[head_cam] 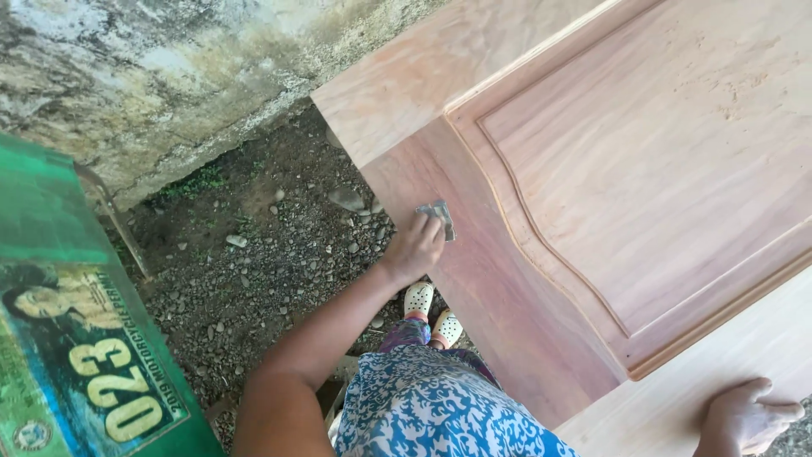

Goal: Sanding the decorative grooves and surface of a wooden door panel using a small piece of sandpaper.

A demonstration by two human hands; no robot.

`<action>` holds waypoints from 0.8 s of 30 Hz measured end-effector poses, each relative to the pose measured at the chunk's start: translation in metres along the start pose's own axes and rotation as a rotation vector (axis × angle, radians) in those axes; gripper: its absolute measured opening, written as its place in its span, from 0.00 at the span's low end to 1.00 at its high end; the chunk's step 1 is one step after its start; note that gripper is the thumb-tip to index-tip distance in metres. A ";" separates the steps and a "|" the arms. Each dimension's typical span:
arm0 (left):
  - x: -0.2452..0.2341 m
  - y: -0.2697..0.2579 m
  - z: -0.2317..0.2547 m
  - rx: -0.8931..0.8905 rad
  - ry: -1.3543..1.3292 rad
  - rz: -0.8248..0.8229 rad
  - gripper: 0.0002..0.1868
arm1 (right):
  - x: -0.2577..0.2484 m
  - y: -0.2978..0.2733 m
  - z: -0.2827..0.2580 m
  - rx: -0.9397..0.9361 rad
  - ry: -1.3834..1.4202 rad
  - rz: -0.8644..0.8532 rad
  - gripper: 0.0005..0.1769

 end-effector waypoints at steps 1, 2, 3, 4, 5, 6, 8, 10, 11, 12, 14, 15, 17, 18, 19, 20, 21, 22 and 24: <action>0.011 0.003 -0.016 0.006 -0.003 0.002 0.08 | 0.001 0.001 0.003 0.006 0.000 0.003 0.29; 0.022 0.006 -0.033 -0.019 -0.006 0.042 0.05 | 0.003 0.003 0.004 -0.014 -0.001 0.026 0.30; 0.033 0.008 -0.050 -0.044 -0.009 0.083 0.02 | 0.004 0.004 0.005 -0.033 -0.003 0.048 0.30; 0.036 0.012 -0.074 -0.042 -0.010 0.084 0.02 | 0.004 0.003 0.005 -0.032 -0.003 0.050 0.30; 0.041 0.017 -0.098 -0.163 0.059 -0.006 0.02 | 0.004 0.003 0.004 -0.018 -0.005 0.044 0.31; 0.046 0.022 -0.123 -0.282 0.130 -0.096 0.02 | 0.006 0.002 0.004 -0.004 -0.006 0.039 0.31; 0.044 0.031 -0.113 -0.339 -0.024 -0.015 0.04 | 0.010 0.009 0.010 -0.027 -0.021 0.068 0.33; 0.035 0.033 -0.080 -0.390 -0.176 0.070 0.06 | 0.018 0.019 0.021 -0.048 -0.029 0.098 0.35; 0.027 0.031 -0.052 -0.270 -0.286 0.104 0.04 | 0.025 0.025 0.029 -0.090 -0.049 0.116 0.35; 0.019 0.026 -0.021 -0.149 -0.400 0.131 0.03 | 0.029 0.030 0.040 -0.130 -0.075 0.133 0.35; 0.021 0.024 -0.019 -0.041 -0.279 0.168 0.04 | 0.030 0.027 0.038 -0.126 -0.022 0.126 0.35; 0.023 0.023 -0.017 0.059 -0.157 0.206 0.04 | 0.031 0.026 0.037 -0.129 0.029 0.120 0.35; 0.042 0.039 -0.058 -0.017 -0.206 0.120 0.02 | 0.013 0.006 0.010 -0.064 0.024 0.095 0.35; 0.052 0.044 -0.077 -0.099 -0.253 0.028 0.01 | 0.004 -0.003 -0.002 -0.005 0.016 0.065 0.36; 0.060 0.048 -0.089 -0.098 -0.258 0.026 0.01 | 0.004 -0.002 0.000 -0.002 0.011 0.066 0.36; 0.067 0.053 -0.102 -0.134 -0.068 0.055 0.03 | 0.006 0.000 0.000 0.015 0.009 0.062 0.36; 0.073 0.059 -0.116 -0.170 0.122 0.084 0.06 | 0.007 0.002 0.000 0.031 0.006 0.058 0.36; 0.043 0.071 -0.097 -0.165 0.121 0.085 0.06 | 0.011 0.006 0.004 0.036 0.007 0.059 0.36; -0.010 0.096 -0.061 -0.467 -0.881 -0.258 0.08 | 0.018 0.016 0.012 0.020 -0.015 0.086 0.36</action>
Point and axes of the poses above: each hand's wrist, its own y-axis towards the middle knuckle, its own x-axis out of the palm, z = x × y, the point moved 1 cm from there along y, towards the middle knuckle, and after that the axes turned 9 degrees about -z, right-handed, at the moved point
